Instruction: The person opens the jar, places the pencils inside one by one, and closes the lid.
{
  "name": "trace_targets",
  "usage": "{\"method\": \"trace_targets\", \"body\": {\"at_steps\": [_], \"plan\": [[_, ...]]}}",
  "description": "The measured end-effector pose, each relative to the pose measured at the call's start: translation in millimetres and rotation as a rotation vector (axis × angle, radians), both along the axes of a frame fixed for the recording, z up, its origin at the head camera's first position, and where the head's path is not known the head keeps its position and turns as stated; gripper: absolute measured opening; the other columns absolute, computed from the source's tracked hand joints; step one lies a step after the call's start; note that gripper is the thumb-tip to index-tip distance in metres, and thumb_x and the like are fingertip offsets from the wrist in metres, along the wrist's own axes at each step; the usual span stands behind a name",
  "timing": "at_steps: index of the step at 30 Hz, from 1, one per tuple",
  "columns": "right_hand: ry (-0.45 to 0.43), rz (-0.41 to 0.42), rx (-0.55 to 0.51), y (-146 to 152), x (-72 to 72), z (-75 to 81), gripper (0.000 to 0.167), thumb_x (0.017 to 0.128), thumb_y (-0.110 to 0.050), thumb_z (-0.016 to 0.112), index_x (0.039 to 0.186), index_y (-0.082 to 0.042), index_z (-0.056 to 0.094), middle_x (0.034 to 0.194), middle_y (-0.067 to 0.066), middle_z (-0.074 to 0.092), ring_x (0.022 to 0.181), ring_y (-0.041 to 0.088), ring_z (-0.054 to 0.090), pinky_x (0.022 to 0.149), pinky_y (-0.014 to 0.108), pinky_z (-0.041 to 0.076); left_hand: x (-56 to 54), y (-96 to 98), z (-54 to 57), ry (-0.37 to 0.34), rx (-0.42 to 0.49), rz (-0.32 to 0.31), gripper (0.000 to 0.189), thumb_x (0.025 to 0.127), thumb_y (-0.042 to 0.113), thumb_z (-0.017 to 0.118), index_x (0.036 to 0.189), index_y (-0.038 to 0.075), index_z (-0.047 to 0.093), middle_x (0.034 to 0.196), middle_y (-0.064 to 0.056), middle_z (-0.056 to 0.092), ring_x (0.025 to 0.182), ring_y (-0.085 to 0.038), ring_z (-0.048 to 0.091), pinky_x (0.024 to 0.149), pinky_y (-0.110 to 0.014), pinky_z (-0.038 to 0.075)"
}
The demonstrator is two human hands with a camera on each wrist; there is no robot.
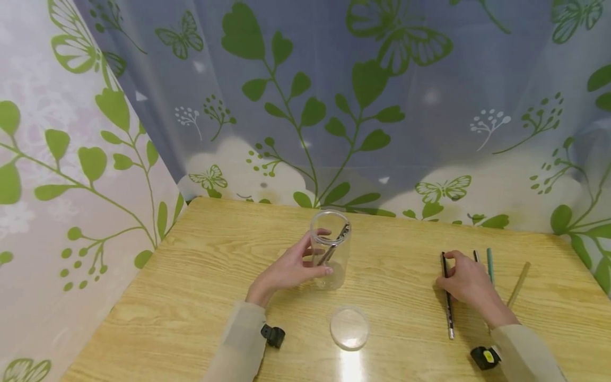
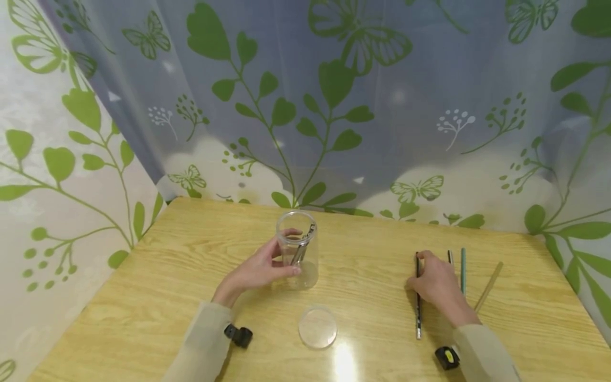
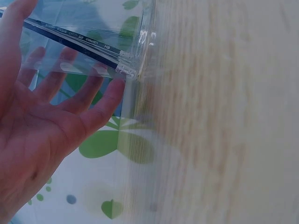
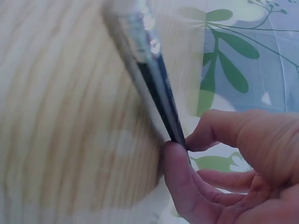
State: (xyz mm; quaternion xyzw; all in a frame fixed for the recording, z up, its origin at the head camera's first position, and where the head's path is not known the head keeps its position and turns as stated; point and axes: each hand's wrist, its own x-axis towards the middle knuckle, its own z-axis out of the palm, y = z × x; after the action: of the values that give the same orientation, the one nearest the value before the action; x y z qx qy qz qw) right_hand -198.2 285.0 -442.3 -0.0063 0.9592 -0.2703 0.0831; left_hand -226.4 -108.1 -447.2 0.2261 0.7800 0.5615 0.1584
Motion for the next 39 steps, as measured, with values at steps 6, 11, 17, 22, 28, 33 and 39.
{"method": "trace_targets", "body": {"at_steps": [6,11,17,22,28,33,39], "plan": [[0.002,-0.009,-0.039,1.1,-1.6,8.7,0.078,0.09,-0.013,0.068,0.148,0.02,0.028,0.092,0.023,0.068,0.054,0.017,0.065,0.052,0.033,0.055,0.6,0.1,0.0,-0.001,-0.001,0.004,0.074,0.09,0.026,0.081,0.147,0.046,0.039,0.154,0.002,0.048,0.142,-0.028,0.048,0.114,-0.045,0.049],[-0.008,-0.029,-0.095,1.5,-2.8,21.6,0.083,0.09,-0.013,0.068,0.153,0.016,0.022,0.098,0.025,0.063,0.059,0.018,0.066,0.055,0.035,0.06,-0.3,0.1,-0.8,-0.005,-0.001,0.006,0.074,0.09,0.027,0.081,0.147,0.047,0.039,0.154,0.002,0.047,0.143,-0.027,0.048,0.115,-0.044,0.049],[0.04,-0.028,-0.122,-1.5,-3.4,40.0,0.091,0.091,-0.015,0.068,0.159,0.007,0.012,0.097,0.02,0.06,0.061,0.022,0.069,0.058,0.04,0.062,-0.9,-0.1,-2.0,-0.003,-0.003,0.006,0.074,0.09,0.026,0.081,0.148,0.047,0.039,0.154,0.002,0.047,0.143,-0.027,0.048,0.115,-0.045,0.048],[0.087,-0.019,-0.136,-6.3,-5.8,55.6,0.095,0.09,-0.015,0.069,0.161,0.003,0.008,0.097,0.018,0.059,0.06,0.023,0.07,0.057,0.038,0.062,-1.8,0.0,-1.7,-0.001,0.002,0.0,0.074,0.09,0.025,0.081,0.147,0.046,0.039,0.152,0.002,0.049,0.141,-0.026,0.049,0.114,-0.044,0.049],[0.161,0.002,-0.14,-14.6,-8.4,73.3,0.092,0.09,-0.014,0.07,0.162,-0.001,0.013,0.098,0.017,0.058,0.062,0.021,0.07,0.055,0.034,0.06,-2.0,0.1,-0.9,0.006,0.009,-0.009,0.074,0.09,0.024,0.08,0.147,0.046,0.039,0.153,0.002,0.048,0.142,-0.027,0.049,0.114,-0.045,0.049],[0.287,-0.003,-0.16,-24.8,-8.5,87.0,0.088,0.088,-0.01,0.069,0.161,-0.005,0.02,0.099,0.016,0.058,0.065,0.015,0.07,0.052,0.03,0.059,-2.1,0.6,-0.8,0.011,0.013,-0.011,0.073,0.091,0.024,0.08,0.148,0.044,0.039,0.153,0.001,0.048,0.141,-0.028,0.049,0.114,-0.045,0.049],[0.429,-0.027,-0.246,-38.5,-7.5,100.4,0.086,0.088,-0.008,0.066,0.162,-0.017,0.024,0.105,0.012,0.057,0.069,-0.01,0.062,0.054,0.025,0.059,-1.8,0.6,-1.5,0.014,0.009,-0.011,0.073,0.091,0.025,0.08,0.149,0.041,0.038,0.154,0.0,0.047,0.142,-0.029,0.049,0.114,-0.046,0.049]]}}
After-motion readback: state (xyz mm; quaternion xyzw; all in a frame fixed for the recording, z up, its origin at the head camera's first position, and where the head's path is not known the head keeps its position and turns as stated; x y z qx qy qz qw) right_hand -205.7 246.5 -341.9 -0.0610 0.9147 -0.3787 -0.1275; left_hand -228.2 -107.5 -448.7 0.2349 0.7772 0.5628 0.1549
